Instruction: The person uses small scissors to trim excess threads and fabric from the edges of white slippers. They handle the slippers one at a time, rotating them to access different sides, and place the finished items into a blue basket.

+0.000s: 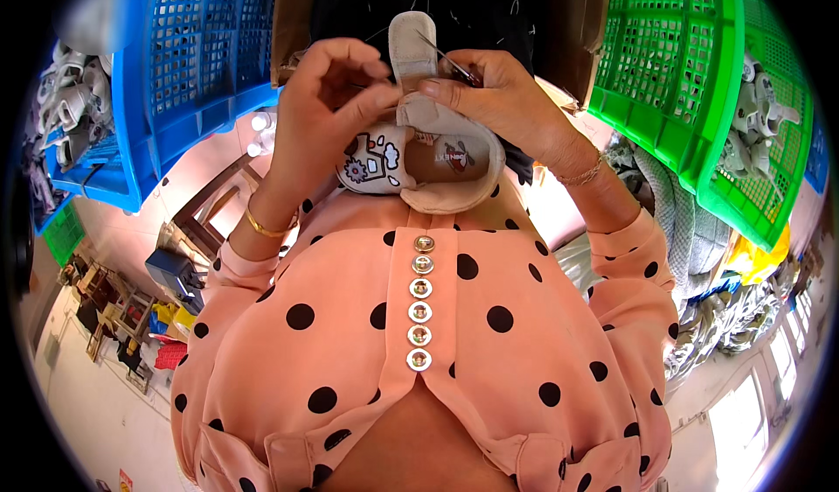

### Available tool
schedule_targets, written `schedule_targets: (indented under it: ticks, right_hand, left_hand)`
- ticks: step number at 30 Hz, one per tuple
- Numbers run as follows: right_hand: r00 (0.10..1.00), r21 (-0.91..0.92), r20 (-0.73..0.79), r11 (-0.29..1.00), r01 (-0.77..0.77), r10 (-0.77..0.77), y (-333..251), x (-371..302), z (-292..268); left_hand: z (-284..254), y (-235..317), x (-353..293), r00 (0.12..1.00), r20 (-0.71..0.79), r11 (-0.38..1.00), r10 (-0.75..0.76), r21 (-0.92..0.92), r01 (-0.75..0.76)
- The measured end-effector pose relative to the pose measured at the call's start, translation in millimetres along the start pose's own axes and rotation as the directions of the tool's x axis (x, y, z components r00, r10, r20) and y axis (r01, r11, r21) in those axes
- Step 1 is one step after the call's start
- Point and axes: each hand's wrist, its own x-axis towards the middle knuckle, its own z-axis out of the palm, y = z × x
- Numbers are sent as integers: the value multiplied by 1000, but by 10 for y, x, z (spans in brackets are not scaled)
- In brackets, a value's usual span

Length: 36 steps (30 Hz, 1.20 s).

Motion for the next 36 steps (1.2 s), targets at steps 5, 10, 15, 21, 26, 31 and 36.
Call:
schedule_targets:
  ticks: [5, 10, 15, 21, 26, 31, 36]
  right_hand:
    - [999, 83, -14, 996, -29, 30, -39, -22, 35]
    - [998, 132, 0, 989, -66, 67, -56, -54, 25]
    - [993, 77, -38, 991, -106, 109, -96, -70, -15]
    - [998, -57, -49, 998, 29, -32, -94, -72, 47]
    - [967, -280, -140, 945, 169, -215, -15, -95, -2]
    - [822, -753, -165, 608, 252, -545, -116, -197, -119]
    - [750, -986, 31, 102, 131, -661, -188, -228, -191]
  left_hand:
    - [1, -65, -41, 906, 128, 792, 403, 447, -416]
    - [-110, -99, 36, 860, 110, 683, 498, 562, -467]
    - [-560, -74, 290, 878, 69, 393, 474, 876, -281]
    - [-92, 63, 118, 962, 233, 987, -146, -28, 156]
    - [-26, 46, 182, 908, 300, 944, -291, -62, 324]
    - [-13, 118, 161, 905, 254, 894, -340, -212, 395]
    - [-5, 130, 135, 895, 244, 859, -374, -272, 433]
